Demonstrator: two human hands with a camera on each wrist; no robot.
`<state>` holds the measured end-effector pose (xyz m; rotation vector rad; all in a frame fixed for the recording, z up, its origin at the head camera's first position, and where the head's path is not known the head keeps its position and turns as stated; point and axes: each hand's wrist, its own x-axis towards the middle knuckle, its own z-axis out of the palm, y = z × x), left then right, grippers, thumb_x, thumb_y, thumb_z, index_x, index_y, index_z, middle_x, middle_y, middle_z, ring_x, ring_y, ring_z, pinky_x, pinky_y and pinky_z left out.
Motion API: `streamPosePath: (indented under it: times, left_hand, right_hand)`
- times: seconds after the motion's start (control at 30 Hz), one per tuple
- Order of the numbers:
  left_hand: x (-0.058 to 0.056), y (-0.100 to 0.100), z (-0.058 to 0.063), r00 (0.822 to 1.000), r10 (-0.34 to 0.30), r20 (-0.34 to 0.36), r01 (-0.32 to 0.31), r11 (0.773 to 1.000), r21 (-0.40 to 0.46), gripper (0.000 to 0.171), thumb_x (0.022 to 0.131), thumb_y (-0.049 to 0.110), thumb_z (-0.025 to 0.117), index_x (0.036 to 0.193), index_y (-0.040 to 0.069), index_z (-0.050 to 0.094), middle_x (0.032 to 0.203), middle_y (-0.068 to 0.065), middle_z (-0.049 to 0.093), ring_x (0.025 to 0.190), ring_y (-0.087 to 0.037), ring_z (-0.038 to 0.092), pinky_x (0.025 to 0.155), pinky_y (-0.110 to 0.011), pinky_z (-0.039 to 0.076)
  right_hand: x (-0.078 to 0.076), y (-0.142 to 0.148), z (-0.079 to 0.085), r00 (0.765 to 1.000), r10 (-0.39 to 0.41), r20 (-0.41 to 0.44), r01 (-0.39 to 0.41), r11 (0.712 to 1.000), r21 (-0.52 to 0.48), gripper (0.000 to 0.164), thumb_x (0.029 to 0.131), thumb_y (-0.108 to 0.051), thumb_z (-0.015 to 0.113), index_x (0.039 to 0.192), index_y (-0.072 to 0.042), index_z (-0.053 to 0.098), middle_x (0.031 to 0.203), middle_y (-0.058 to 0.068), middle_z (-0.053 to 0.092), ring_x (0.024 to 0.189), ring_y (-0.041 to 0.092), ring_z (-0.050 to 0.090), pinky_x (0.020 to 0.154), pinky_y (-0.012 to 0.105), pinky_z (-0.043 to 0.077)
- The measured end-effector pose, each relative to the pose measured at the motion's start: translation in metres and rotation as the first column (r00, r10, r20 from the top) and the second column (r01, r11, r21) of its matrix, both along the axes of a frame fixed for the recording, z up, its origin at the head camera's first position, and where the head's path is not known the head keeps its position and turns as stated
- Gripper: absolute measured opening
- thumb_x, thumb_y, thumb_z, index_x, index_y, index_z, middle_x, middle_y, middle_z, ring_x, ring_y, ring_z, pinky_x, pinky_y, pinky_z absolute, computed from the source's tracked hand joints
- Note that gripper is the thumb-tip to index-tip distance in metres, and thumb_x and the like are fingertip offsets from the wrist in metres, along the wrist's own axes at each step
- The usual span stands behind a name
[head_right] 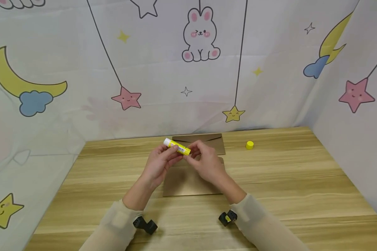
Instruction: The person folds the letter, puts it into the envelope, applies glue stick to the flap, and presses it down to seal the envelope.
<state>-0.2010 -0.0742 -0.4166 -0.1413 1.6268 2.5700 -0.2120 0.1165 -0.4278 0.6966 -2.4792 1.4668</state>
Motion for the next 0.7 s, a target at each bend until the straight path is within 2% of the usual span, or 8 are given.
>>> streamPosePath:
  times: [0.13, 0.23, 0.37, 0.43, 0.5, 0.6, 0.7]
  left_hand:
    - [0.0002, 0.0008, 0.0008, 1.000, -0.001, -0.008, 0.001, 1.000, -0.001, 0.022, 0.103, 0.001, 0.067, 0.120, -0.009, 0.057, 0.109, -0.016, 0.069, 0.093, -0.019, 0.075, 0.085, -0.030, 0.062]
    - [0.0000, 0.0012, 0.0000, 1.000, 0.000, -0.007, 0.000, 1.000, 0.003, 0.022, 0.102, 0.000, 0.068, 0.119, -0.009, 0.057, 0.108, -0.016, 0.068, 0.092, -0.019, 0.074, 0.084, -0.029, 0.062]
    - [0.0002, 0.0014, -0.0012, 1.000, -0.002, -0.009, 0.002, 1.000, 0.001, 0.022, 0.102, 0.000, 0.069, 0.118, -0.008, 0.057, 0.106, -0.015, 0.068, 0.092, -0.019, 0.074, 0.084, -0.029, 0.062]
    - [0.0002, 0.0014, -0.0019, 1.000, -0.004, -0.014, 0.003, 1.000, -0.004, 0.023, 0.101, 0.001, 0.070, 0.118, -0.008, 0.057, 0.106, -0.015, 0.068, 0.092, -0.019, 0.074, 0.084, -0.029, 0.062]
    - [0.0003, 0.0014, -0.0020, 1.000, -0.004, -0.020, 0.003, 1.000, -0.008, 0.025, 0.101, 0.002, 0.070, 0.119, -0.009, 0.056, 0.107, -0.016, 0.068, 0.092, -0.019, 0.074, 0.084, -0.029, 0.062]
    - [0.0001, 0.0014, -0.0020, 1.000, -0.001, -0.023, 0.001, 1.000, -0.012, 0.027, 0.101, 0.003, 0.071, 0.121, -0.009, 0.056, 0.109, -0.017, 0.068, 0.093, -0.020, 0.074, 0.085, -0.030, 0.062]
    - [0.0000, 0.0014, -0.0015, 1.000, 0.003, -0.027, -0.004, 1.000, -0.017, 0.027, 0.101, 0.003, 0.071, 0.121, -0.009, 0.057, 0.109, -0.017, 0.068, 0.093, -0.021, 0.074, 0.086, -0.030, 0.062]
  right_hand:
    - [-0.0012, 0.0010, -0.0005, 0.998, 0.014, 0.054, -0.011, 0.998, -0.054, 0.025, 0.094, -0.013, 0.084, 0.113, -0.008, 0.069, 0.098, 0.001, 0.073, 0.082, 0.015, 0.070, 0.067, 0.028, 0.058]
    - [-0.0028, 0.0022, -0.0008, 0.989, 0.042, 0.139, -0.027, 0.993, -0.114, 0.023, 0.095, -0.012, 0.083, 0.113, -0.005, 0.070, 0.097, 0.004, 0.074, 0.082, 0.019, 0.071, 0.069, 0.028, 0.059]
    - [-0.0044, 0.0041, -0.0005, 0.955, 0.103, 0.277, -0.044, 0.976, -0.211, 0.022, 0.097, -0.011, 0.079, 0.114, -0.001, 0.070, 0.097, 0.012, 0.075, 0.083, 0.028, 0.073, 0.075, 0.040, 0.063]
    - [-0.0044, 0.0047, 0.0000, 0.944, 0.123, 0.305, -0.050, 0.970, -0.236, 0.023, 0.098, -0.010, 0.078, 0.116, 0.000, 0.069, 0.098, 0.015, 0.074, 0.084, 0.031, 0.074, 0.078, 0.046, 0.063]
    - [-0.0047, 0.0046, -0.0011, 0.959, 0.111, 0.260, -0.058, 0.978, -0.203, 0.027, 0.097, -0.009, 0.080, 0.119, 0.000, 0.067, 0.099, 0.014, 0.074, 0.085, 0.029, 0.073, 0.078, 0.043, 0.063]
    - [-0.0031, 0.0029, -0.0014, 0.993, 0.073, 0.097, -0.064, 0.994, -0.086, 0.034, 0.094, -0.007, 0.083, 0.121, -0.001, 0.064, 0.100, 0.009, 0.073, 0.085, 0.021, 0.072, 0.074, 0.033, 0.062]
    - [-0.0016, 0.0005, -0.0022, 0.998, 0.034, -0.058, -0.034, 0.999, 0.009, 0.034, 0.091, -0.006, 0.085, 0.118, -0.003, 0.063, 0.099, 0.004, 0.071, 0.083, 0.014, 0.070, 0.070, 0.027, 0.060]
